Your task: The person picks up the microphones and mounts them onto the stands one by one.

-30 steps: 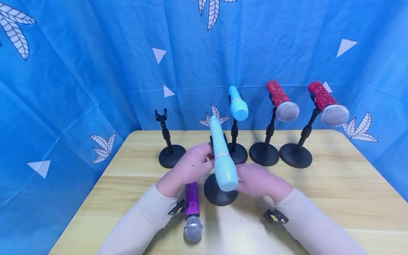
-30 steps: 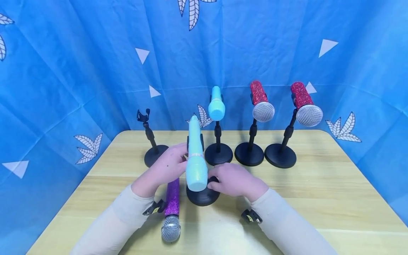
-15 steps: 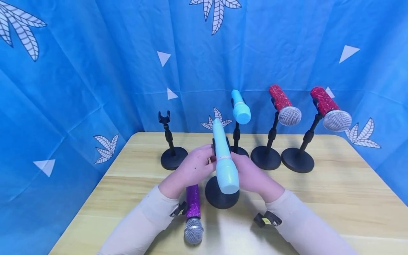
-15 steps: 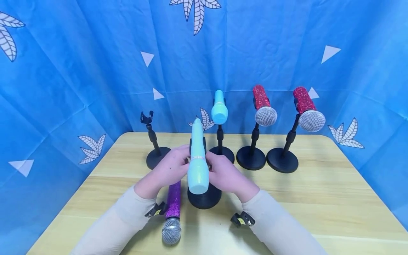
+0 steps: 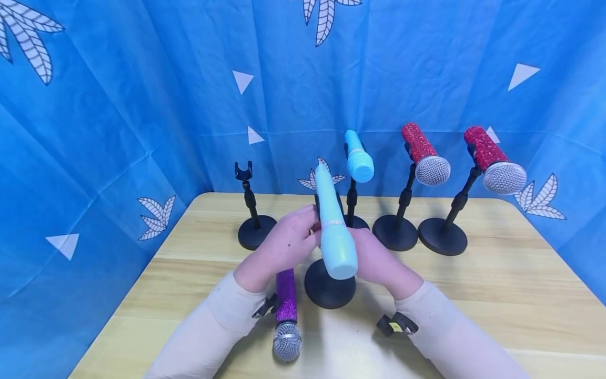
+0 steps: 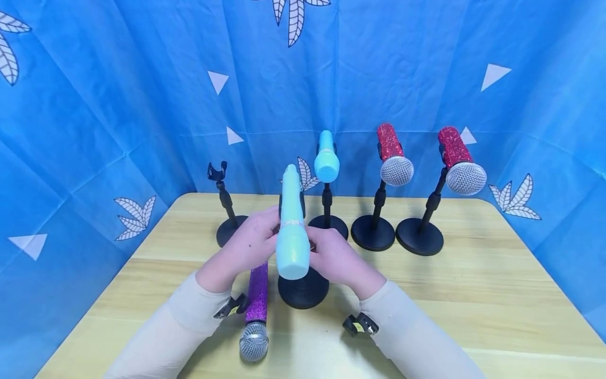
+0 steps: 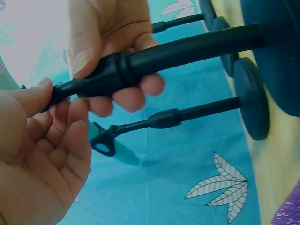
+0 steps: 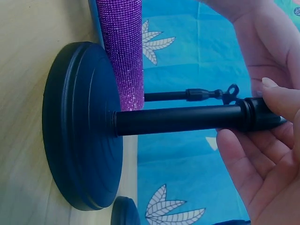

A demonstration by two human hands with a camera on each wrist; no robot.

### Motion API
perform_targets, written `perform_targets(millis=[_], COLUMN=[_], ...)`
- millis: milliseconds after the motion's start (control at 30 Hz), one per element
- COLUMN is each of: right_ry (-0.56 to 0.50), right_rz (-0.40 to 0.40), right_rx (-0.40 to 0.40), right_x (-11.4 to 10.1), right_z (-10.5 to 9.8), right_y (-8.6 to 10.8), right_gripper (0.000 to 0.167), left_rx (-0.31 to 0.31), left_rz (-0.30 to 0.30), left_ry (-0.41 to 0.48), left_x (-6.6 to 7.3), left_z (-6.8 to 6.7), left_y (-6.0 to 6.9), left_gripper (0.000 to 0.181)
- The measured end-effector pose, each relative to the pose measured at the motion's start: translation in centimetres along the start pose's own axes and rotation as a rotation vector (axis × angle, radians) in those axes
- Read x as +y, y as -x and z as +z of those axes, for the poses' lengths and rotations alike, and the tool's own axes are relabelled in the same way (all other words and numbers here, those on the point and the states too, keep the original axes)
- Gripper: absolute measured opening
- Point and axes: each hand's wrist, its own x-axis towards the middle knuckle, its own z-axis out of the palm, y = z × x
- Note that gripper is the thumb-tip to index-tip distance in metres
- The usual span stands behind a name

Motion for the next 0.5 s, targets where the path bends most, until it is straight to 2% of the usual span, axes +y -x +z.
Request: perform_targets(millis=[133,267,333,500], right_ry=[-0.068,-0.154,-0.156,-0.085], right_rz=[0.009,0.069,0.081,0.032], right_rx=[-0.009,-0.041,-0.038,0.014], right_x=[0.1,0.0,0.0,-0.1], right_z=[0.2,0.4,0.4,0.5], right_y=[0.1,0.1,0.1,0.0], right_gripper=[0.018,0.023,0.023,0.02], left_rx=[-0.007,-0.004,0.0,0.018], left_rz=[-0.016,-0.023,-0.016,-0.001], left_ry=[0.027,0.046,0.046,0.03], left_x=[0.3,0.6,0.7,0.8], left_z=[-0.6,-1.1,-1.2,-1.3], left_y=[-0.3,-0.5,-0.5,-0.5], left_gripper=[0.021,0.025,0.024,0.023])
